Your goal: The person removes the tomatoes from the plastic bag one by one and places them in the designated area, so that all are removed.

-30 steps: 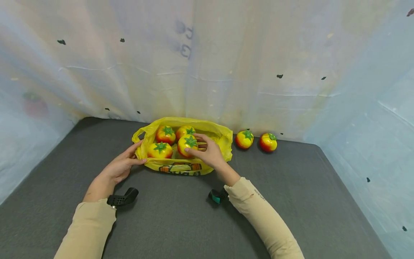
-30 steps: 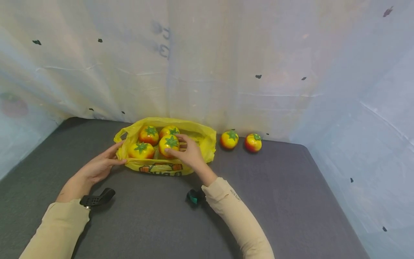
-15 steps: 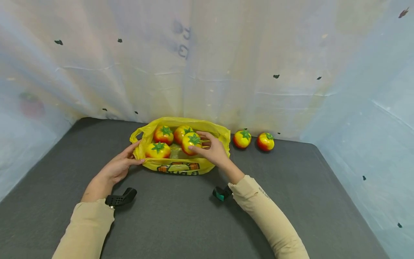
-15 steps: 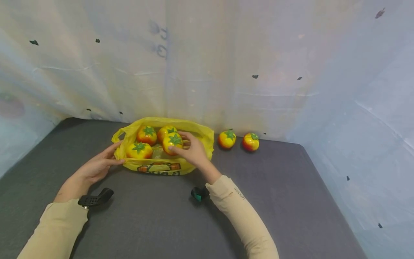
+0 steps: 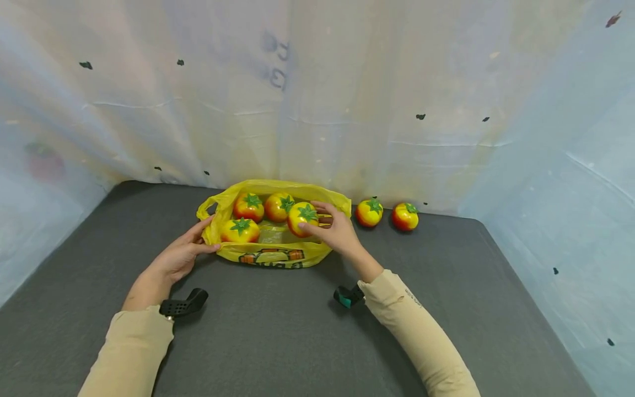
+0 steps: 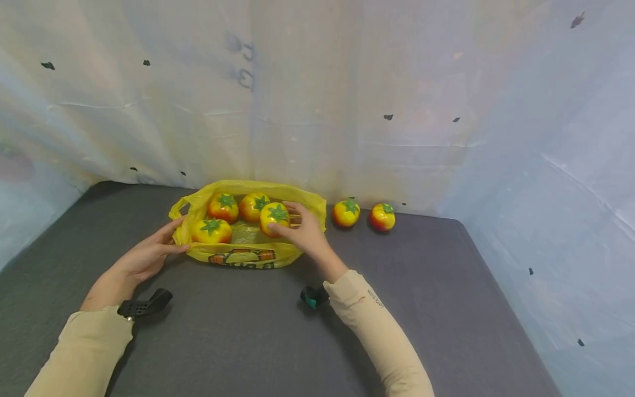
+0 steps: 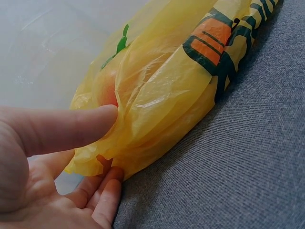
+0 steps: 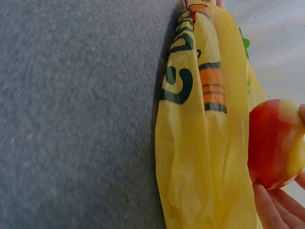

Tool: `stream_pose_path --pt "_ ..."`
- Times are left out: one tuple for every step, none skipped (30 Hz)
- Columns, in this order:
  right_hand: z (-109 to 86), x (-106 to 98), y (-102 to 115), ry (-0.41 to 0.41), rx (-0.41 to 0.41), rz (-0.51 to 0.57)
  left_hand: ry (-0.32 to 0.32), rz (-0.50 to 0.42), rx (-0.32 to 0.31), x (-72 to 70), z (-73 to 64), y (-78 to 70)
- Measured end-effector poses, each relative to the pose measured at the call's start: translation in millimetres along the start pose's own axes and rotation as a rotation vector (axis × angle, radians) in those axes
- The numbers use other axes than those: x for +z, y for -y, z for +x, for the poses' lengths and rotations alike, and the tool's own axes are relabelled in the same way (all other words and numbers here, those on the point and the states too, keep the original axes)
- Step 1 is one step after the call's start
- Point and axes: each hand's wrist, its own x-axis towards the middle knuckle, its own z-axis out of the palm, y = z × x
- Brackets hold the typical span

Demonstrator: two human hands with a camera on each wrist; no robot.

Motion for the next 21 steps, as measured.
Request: stream_pose_path --pt "-0.5 -1.3 -0.3 -0.005 -0.002 -0.006 0.001 0.002 -0.001 -0.1 0.2 0.3" --pt "-1.1 -2.5 -0.7 -0.009 -0.002 -0.008 0.001 0.004 -0.001 -0.1 0.5 0.5" --pt "-1.6 -3.8 -1.0 -0.012 -0.004 -0.014 0.001 0.004 -0.002 -0.3 0.7 0.8" --pt "-2.1 -5.0 -1.3 -0.016 -0.004 -0.018 0.002 0.004 -0.004 -0.5 0.8 1.0" --pt "-2.5 -6.2 -1.5 -0.020 -0.001 -0.023 0.002 0.004 -0.006 -0.7 0.9 1.1" --pt "-2.9 -7.4 -1.9 -0.025 0.001 -0.029 0.003 0.003 -0.007 -0.8 0.9 1.0" --pt "-3.1 -8.5 -2.3 -0.028 0.002 -0.035 0.003 0.001 -0.008 -0.9 0.8 0.9" --pt "-3.2 -9.7 -2.5 -0.031 0.004 -0.038 0.002 -0.001 -0.009 -0.9 0.6 0.6" --pt "-3.4 -10.8 -2.7 -0.034 0.005 -0.042 0.002 -0.004 -0.011 -0.9 0.5 0.3" --pt "-3.6 -12.1 -3.1 -0.037 0.007 -0.044 0.002 -0.005 -0.012 -0.7 0.3 0.0" --pt "-3.7 -13.3 -3.5 -0.039 0.006 -0.049 0.001 -0.004 -0.013 -0.6 0.3 -0.3" --pt "-3.9 -14.7 -4.0 -0.040 0.007 -0.052 -0.001 -0.004 -0.016 -0.4 0.2 -0.6" --pt "-4.2 -16.1 -4.5 -0.041 0.008 -0.053 -0.004 -0.004 -0.020 -0.3 0.3 -0.8" --pt "-4.7 -17.7 -5.2 -0.042 0.009 -0.054 -0.004 -0.004 -0.023 -0.1 0.3 -1.0" --pt "-5.1 -19.4 -6.2 -0.046 0.010 -0.055 -0.005 -0.004 -0.025 0.0 0.4 -1.1" --pt "-5.5 -21.1 -7.1 -0.050 0.012 -0.055 -0.006 -0.003 -0.027 0.1 0.5 -1.2" --pt "-6.0 -22.9 -8.0 -0.052 0.015 -0.053 -0.007 -0.003 -0.029 0.1 0.6 -1.3" --pt "-6.7 -24.8 -8.5 -0.056 0.019 -0.052 -0.008 -0.004 -0.030 0.2 0.7 -1.4" --pt "-7.3 -26.7 -9.0 -0.058 0.021 -0.051 -0.008 -0.004 -0.030 0.3 0.7 -1.3" --pt "-8.0 -28.6 -9.7 -0.061 0.026 -0.051 -0.007 -0.005 -0.030 0.3 0.7 -1.3" --pt "-8.8 -30.6 -10.4 -0.063 0.033 -0.051 -0.006 -0.006 -0.031 0.3 0.8 -1.3"
